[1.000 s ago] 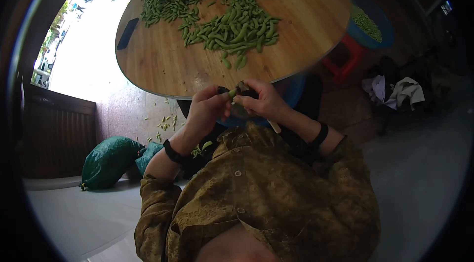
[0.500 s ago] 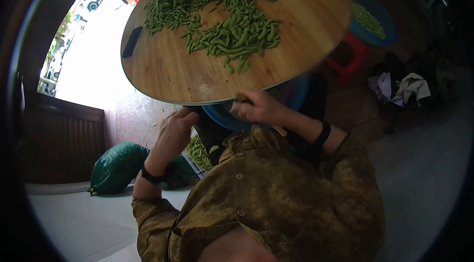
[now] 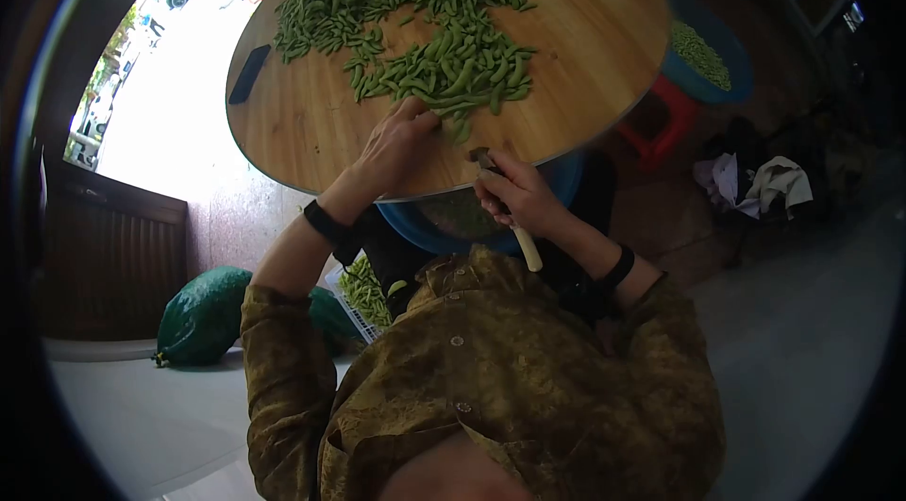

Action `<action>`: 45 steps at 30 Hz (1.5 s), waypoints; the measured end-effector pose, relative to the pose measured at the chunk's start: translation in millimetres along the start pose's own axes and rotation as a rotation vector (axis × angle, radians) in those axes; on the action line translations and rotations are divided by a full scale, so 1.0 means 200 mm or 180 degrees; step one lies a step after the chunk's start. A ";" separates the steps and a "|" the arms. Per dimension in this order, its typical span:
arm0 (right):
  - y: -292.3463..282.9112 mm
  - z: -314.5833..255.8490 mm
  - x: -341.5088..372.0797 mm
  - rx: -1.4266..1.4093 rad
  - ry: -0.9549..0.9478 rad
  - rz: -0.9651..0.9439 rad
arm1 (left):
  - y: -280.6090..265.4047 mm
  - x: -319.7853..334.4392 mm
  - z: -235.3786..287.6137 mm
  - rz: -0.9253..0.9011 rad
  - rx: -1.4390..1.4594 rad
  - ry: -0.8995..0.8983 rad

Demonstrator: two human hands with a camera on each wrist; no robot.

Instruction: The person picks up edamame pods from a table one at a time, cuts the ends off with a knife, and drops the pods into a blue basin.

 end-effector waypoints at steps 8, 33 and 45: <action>0.06 -0.08 -0.01 -0.0371 -0.0288 -0.0140 | 0.03 0.19 0.12 0.0080 0.3802 -0.2458; 0.11 -0.09 0.01 0.0174 -0.0444 -0.0119 | 0.22 0.29 0.17 0.0121 0.7183 -0.2572; 0.02 -0.05 0.03 0.1483 -0.0740 0.0434 | 0.24 0.31 0.16 0.0215 0.4761 -0.2829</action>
Point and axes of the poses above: each hand's wrist, its own x-axis away from the middle knuckle, its own y-axis out of the palm, z = x × y, the point moved 5 cm from there along -x, towards the middle knuckle, and after that the axes turned 11 degrees about x, right-handed, at the moved point
